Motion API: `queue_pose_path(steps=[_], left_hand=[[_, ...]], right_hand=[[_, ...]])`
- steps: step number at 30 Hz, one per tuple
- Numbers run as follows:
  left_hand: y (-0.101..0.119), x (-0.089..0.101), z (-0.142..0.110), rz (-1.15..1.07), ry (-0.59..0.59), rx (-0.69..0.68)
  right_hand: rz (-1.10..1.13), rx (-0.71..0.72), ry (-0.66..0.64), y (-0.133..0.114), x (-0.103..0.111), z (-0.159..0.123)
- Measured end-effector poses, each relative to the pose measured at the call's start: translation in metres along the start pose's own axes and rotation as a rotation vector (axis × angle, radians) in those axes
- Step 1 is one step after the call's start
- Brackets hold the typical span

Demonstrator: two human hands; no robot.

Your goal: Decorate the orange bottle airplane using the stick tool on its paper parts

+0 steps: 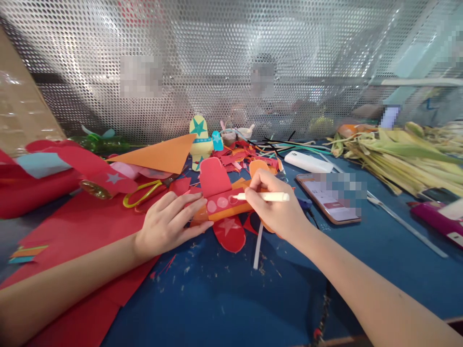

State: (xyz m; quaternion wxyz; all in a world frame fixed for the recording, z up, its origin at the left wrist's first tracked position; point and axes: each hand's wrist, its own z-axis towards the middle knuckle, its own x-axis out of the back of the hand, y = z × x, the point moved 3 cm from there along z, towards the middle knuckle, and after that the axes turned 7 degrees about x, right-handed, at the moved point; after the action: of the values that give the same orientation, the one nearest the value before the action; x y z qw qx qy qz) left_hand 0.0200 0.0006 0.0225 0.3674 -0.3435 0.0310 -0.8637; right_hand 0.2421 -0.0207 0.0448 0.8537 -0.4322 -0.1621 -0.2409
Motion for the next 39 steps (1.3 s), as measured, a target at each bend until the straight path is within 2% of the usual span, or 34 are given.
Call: queue_pose_path(steps=[39], left_hand=[[0.0001,-0.001,-0.0001,0.004,0.007,-0.008]], right_hand=[[0.023,0.004,-0.056,0.0029,-0.0028,-0.0033]])
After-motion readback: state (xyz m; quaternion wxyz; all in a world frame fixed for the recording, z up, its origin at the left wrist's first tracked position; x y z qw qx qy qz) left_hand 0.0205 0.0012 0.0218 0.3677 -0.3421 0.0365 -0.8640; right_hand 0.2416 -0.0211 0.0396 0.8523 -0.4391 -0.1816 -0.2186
